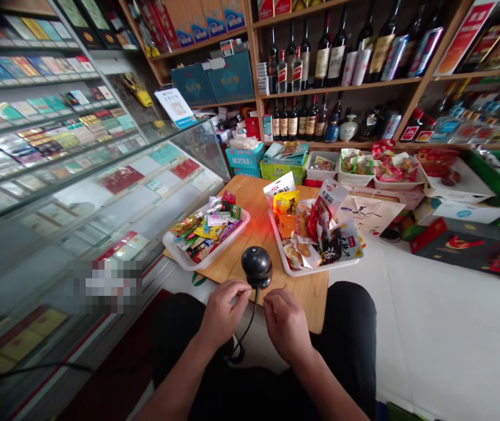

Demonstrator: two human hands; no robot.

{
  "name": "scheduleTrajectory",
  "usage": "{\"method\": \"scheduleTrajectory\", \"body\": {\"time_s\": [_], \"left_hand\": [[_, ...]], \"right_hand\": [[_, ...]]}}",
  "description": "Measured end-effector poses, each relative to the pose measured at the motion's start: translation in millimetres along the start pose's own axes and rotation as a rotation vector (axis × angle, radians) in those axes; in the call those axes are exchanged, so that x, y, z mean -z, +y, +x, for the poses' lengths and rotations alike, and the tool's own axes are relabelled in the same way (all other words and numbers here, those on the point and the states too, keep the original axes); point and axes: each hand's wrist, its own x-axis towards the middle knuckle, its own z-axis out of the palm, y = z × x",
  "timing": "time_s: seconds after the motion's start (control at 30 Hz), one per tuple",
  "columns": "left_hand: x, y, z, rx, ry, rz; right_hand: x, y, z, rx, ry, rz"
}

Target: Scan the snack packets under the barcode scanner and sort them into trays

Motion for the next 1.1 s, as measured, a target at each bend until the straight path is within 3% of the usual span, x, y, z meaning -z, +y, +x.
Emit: {"method": "scheduleTrajectory", "body": {"time_s": [0.17,0.37,0.53,0.7,0.9,1.0,1.1], "left_hand": [[16,-33,-5,0.03,0.029,0.187],[36,-67,9,0.003,-0.084,0.517],[54,-95,29,-0.027,-0.174,0.741],[66,-118,43,-0.015,-0.23,0.815],[90,-142,54,0.198,-0.097,0.821],[103,-157,61,0.368,-0.155,0.789],[110,-169,70,0.448,-0.251,0.748]], "right_hand": [[-22,-21,-19,-0.029,-0.162,0.099],[-42,-29,-37,-0.031,-0.301,0.114],[-53,-31,-39,-0.028,-0.371,0.1],[-64,-32,-34,-0.041,-0.398,0.1],[-76,-32,-28,-0.028,-0.432,0.078],[-81,-34,-23,-0.031,-0.445,0.076],[-85,-36,-18,-0.048,-0.454,0.07]]}}
